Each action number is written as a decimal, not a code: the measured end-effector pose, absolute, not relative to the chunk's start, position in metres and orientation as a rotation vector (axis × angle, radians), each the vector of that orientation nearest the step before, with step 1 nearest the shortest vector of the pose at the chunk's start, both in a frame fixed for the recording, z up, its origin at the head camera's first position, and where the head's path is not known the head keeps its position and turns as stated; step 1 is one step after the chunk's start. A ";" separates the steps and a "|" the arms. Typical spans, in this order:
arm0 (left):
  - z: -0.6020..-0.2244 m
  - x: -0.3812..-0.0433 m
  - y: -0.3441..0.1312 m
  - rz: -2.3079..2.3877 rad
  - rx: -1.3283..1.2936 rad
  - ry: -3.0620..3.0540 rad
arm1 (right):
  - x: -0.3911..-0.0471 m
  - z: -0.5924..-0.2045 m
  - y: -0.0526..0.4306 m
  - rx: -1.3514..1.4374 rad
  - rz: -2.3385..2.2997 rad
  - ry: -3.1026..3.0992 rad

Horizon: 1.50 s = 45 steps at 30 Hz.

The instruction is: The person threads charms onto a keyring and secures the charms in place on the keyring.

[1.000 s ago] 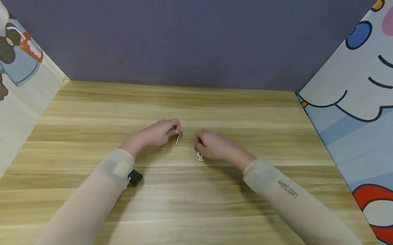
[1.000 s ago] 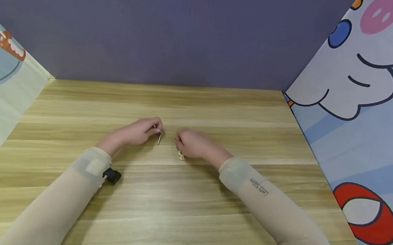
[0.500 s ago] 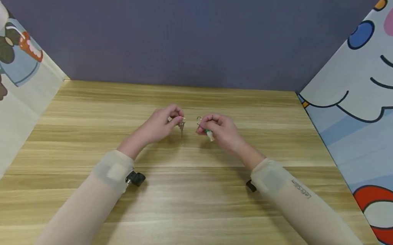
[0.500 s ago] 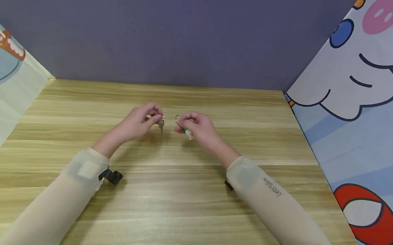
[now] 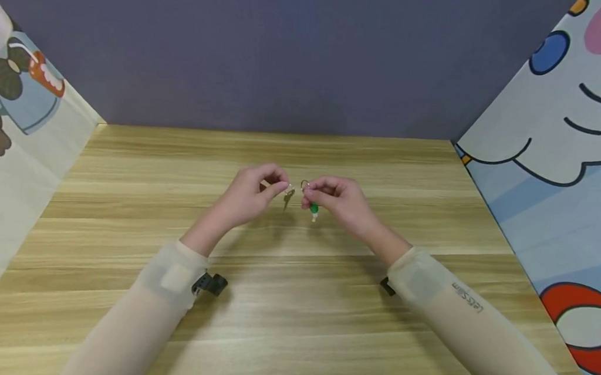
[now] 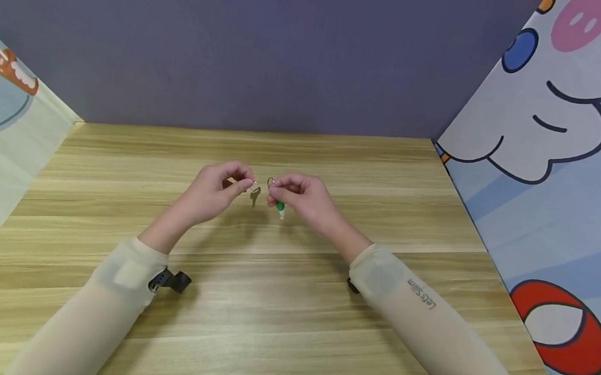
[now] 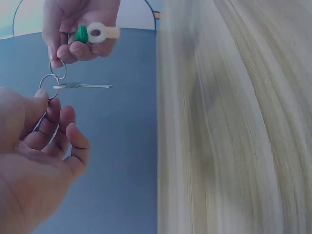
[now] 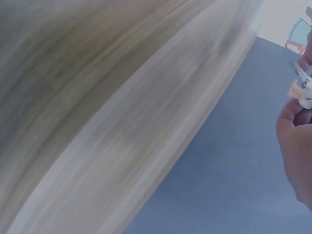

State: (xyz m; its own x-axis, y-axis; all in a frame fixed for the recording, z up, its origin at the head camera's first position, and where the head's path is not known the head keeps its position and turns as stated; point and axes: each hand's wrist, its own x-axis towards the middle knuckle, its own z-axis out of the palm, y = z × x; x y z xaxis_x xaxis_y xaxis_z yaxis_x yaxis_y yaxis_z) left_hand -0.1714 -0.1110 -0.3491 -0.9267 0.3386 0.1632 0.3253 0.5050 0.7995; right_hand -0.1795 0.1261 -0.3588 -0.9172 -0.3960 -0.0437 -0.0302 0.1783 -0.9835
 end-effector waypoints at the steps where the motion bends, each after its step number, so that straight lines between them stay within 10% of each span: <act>1: -0.348 -0.171 -0.111 1.455 0.577 2.699 | -0.179 -0.358 0.126 -0.412 -1.798 2.179; 31: -0.348 -0.161 -0.095 1.722 0.466 2.599 | -0.170 -0.355 0.121 -0.485 -1.806 2.363; 45: -0.340 -0.158 -0.094 1.204 1.005 2.891 | -0.173 -0.354 0.121 -0.682 -1.627 2.522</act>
State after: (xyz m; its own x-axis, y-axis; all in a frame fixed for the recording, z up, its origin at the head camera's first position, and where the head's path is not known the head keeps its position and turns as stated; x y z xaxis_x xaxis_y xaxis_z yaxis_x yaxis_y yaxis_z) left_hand -0.1584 -0.0944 -0.3396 -0.8033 0.4808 0.3514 0.5881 0.5477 0.5951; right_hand -0.1725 0.1213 -0.3536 -0.8999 -0.3964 0.1821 -0.3294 0.3438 -0.8794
